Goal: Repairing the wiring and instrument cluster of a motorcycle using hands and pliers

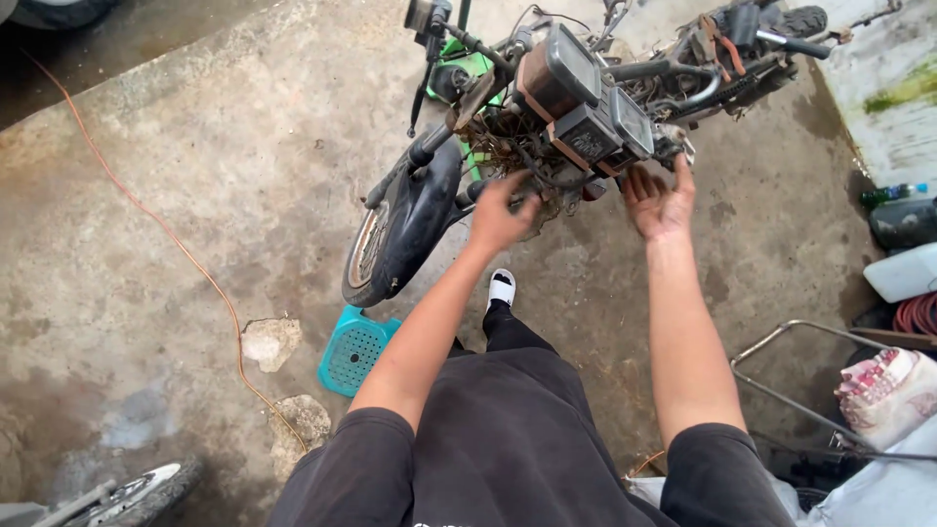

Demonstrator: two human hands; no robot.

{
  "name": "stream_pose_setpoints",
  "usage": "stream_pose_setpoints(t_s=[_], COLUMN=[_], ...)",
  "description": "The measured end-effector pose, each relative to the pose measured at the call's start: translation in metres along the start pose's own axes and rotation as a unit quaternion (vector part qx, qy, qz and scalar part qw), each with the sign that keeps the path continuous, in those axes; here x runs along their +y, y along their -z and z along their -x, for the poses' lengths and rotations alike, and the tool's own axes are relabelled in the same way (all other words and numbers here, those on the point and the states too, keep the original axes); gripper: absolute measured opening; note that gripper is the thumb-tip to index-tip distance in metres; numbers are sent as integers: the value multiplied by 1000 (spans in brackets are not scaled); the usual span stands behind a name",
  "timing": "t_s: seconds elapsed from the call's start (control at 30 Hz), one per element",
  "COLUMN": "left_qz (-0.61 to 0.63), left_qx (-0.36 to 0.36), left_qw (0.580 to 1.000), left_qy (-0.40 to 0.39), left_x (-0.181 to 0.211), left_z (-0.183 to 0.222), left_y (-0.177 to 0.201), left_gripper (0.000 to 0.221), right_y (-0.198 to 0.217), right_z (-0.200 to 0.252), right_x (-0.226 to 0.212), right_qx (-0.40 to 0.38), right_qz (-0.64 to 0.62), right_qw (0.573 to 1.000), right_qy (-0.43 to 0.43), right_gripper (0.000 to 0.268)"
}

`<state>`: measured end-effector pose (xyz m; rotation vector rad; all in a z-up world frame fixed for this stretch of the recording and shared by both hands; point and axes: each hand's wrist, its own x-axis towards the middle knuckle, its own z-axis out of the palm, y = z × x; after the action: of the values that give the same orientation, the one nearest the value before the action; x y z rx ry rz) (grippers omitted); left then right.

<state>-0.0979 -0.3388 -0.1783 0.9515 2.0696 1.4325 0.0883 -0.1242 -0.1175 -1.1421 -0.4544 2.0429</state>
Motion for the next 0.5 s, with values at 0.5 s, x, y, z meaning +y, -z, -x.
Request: stream_pose_setpoints(t_s=[0.5], left_qz=[73], left_qx=[56], left_qw=[963], left_qy=[253], left_x=[-131], left_z=[-130], left_y=[22], left_gripper=[38], right_y=[-62], right_z=[62], right_x=[93], right_qx=[-59], right_qz=[286], right_qw=[948], right_qy=[-122], right_gripper=[60])
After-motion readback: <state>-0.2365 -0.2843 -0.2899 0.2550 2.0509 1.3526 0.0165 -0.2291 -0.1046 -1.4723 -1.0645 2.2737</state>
